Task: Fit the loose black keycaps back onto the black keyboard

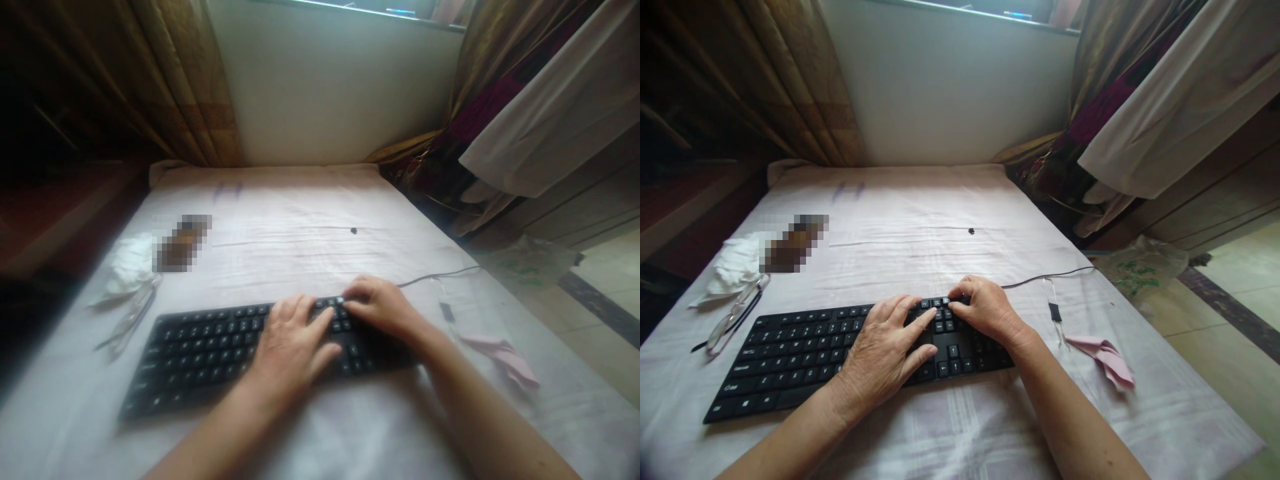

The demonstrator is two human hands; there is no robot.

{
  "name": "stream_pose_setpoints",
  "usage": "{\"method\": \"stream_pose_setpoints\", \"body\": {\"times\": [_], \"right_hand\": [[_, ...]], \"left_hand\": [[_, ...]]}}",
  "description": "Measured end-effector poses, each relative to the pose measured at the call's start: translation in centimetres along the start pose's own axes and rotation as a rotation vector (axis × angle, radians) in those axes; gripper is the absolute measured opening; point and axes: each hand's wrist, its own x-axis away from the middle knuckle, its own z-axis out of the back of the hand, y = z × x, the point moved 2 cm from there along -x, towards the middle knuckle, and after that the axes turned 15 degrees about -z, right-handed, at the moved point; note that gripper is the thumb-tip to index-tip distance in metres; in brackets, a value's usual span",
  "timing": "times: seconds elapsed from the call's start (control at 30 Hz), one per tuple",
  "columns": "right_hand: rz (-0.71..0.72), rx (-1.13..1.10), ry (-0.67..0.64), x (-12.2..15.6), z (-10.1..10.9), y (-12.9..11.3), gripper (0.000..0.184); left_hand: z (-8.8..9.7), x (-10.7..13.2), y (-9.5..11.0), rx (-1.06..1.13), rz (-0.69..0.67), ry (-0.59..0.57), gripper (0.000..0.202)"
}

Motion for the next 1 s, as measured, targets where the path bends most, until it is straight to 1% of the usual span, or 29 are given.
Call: {"method": "stream_pose_setpoints", "body": {"times": [0.13,0.23,0.47,0.63,0.77,0.93,1.0], "right_hand": [[0.026,-0.038,-0.023,-0.2,0.1,0.3,0.009],[0.045,-0.066,-0.036,-0.2,0.1,0.3,0.009],[0.038,-0.058,-0.06,-0.2,0.1,0.2,0.01],[0.037,-0.092,-0.069,-0.2,0.2,0.3,0.009],[0.084,-0.082,-0.069,-0.1,0.4,0.1,0.008],[0.134,0.0,-0.051,0.0,0.3,0.2,0.007],[0.174,0.02,-0.037,-0.1,0.1,0.4,0.006]], "left_hand": [[-1.1,-1.2,0.0,-0.051,-0.014,0.002,0.053],[-1.5,-1.5,-0.1,-0.055,-0.03,-0.005,0.054],[-1.4,-1.6,-0.1,-0.032,-0.046,0.002,0.049],[-1.3,-1.7,-0.1,-0.033,-0.054,-0.004,0.049],[-1.3,-1.6,-0.1,-0.045,-0.065,-0.017,0.05],[-1.4,-1.6,0.0,-0.042,-0.048,-0.043,0.049],[-1.3,-1.6,0.0,-0.04,-0.048,-0.032,0.048]]}}
